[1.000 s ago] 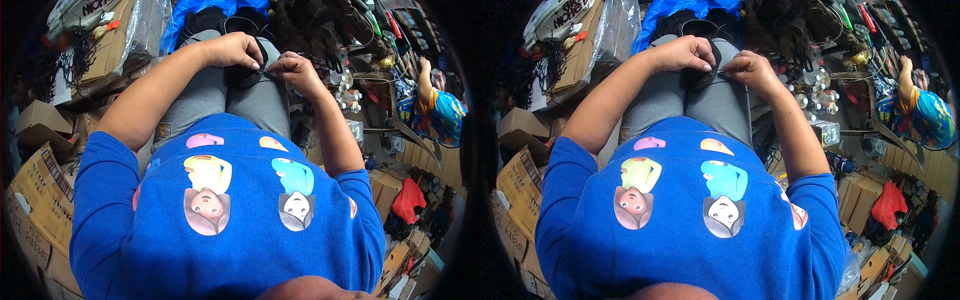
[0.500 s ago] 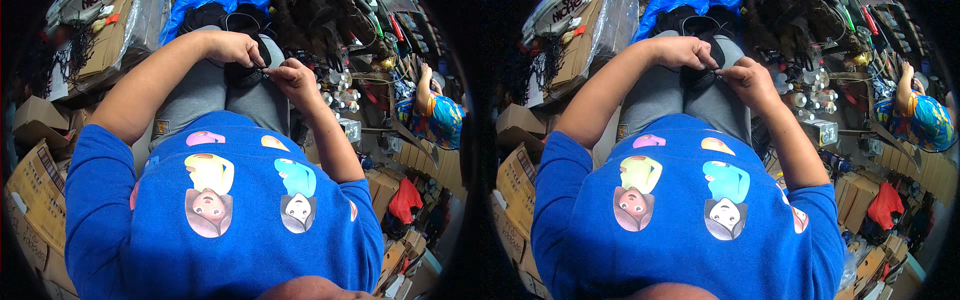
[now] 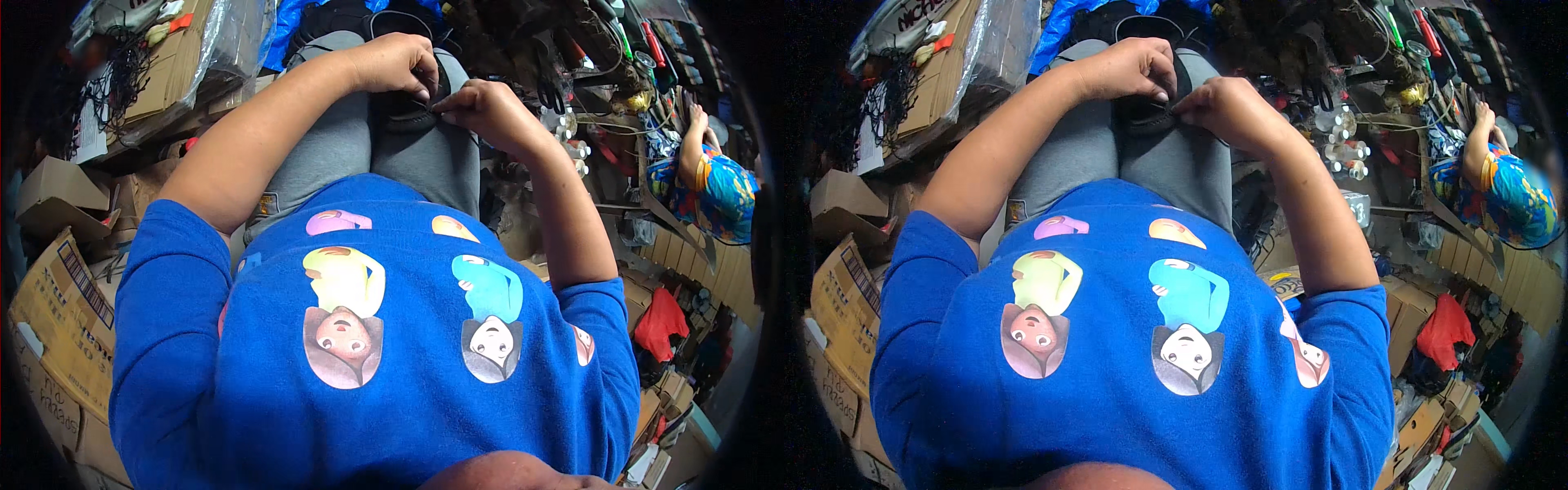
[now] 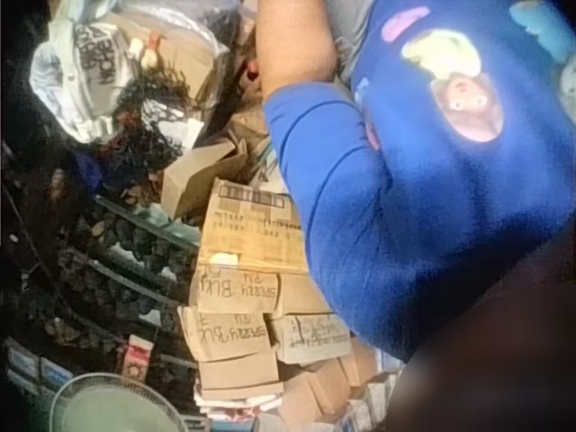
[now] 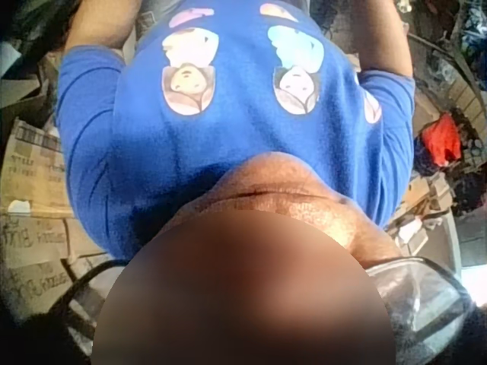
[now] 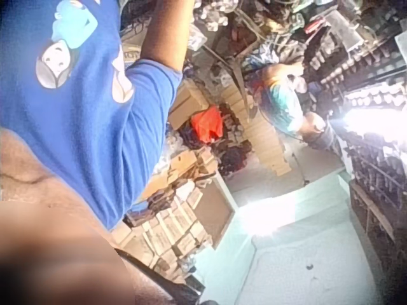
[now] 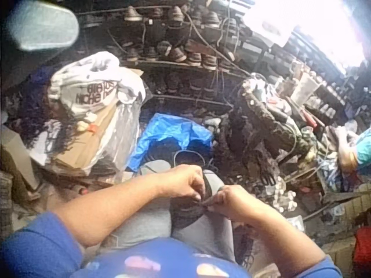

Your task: Stitching or lacing the components of a black leather shoe upper together.

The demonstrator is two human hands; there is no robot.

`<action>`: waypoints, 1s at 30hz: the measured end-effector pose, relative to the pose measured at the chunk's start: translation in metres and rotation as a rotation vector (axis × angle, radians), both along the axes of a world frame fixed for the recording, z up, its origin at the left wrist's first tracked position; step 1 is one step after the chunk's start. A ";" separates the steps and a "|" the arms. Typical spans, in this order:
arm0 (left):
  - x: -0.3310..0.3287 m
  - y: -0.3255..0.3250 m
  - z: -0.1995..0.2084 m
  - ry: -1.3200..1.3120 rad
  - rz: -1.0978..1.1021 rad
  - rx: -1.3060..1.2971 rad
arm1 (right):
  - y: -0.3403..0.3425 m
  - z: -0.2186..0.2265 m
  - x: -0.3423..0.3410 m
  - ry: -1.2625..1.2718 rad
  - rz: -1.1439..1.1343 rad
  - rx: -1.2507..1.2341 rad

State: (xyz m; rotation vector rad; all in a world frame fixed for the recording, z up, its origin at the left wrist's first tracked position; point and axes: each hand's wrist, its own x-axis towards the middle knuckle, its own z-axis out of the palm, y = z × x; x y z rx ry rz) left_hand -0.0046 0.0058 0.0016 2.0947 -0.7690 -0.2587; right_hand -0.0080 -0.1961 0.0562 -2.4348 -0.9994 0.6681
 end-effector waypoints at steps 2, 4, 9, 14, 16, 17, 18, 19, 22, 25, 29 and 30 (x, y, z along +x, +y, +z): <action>-0.002 -0.003 0.001 0.015 0.032 0.011 | 0.001 -0.002 0.000 0.108 -0.090 0.036; -0.010 -0.005 0.004 -0.131 0.122 -0.033 | -0.001 -0.008 0.000 0.222 -0.159 0.077; -0.069 0.000 0.010 -0.228 0.419 0.073 | -0.045 -0.026 -0.003 0.548 -0.361 0.319; -0.093 0.058 0.033 -0.019 0.241 0.253 | -0.127 0.002 -0.013 0.944 -0.605 1.233; -0.079 0.091 0.049 0.142 0.319 0.508 | -0.161 0.025 -0.014 0.928 -0.539 1.500; -0.073 0.102 0.057 0.278 0.393 0.654 | -0.176 0.034 -0.014 0.985 -0.390 1.600; -0.069 0.105 0.061 0.290 0.410 0.678 | -0.186 0.036 -0.014 0.945 -0.311 1.476; -0.064 0.105 0.064 0.314 0.506 0.342 | -0.195 0.036 -0.020 0.845 -0.483 1.326; -0.058 0.085 0.060 0.501 0.500 -0.514 | -0.200 0.013 -0.034 0.514 -0.634 0.559; -0.042 0.064 0.035 0.745 0.150 -1.255 | -0.188 -0.021 -0.056 0.168 -0.626 0.164; -0.006 0.099 -0.005 1.081 -0.272 -1.539 | -0.190 -0.036 -0.084 -0.241 -0.339 -0.412; -0.003 0.103 -0.019 1.072 -0.258 -1.547 | -0.193 -0.039 -0.091 -0.338 -0.313 -0.384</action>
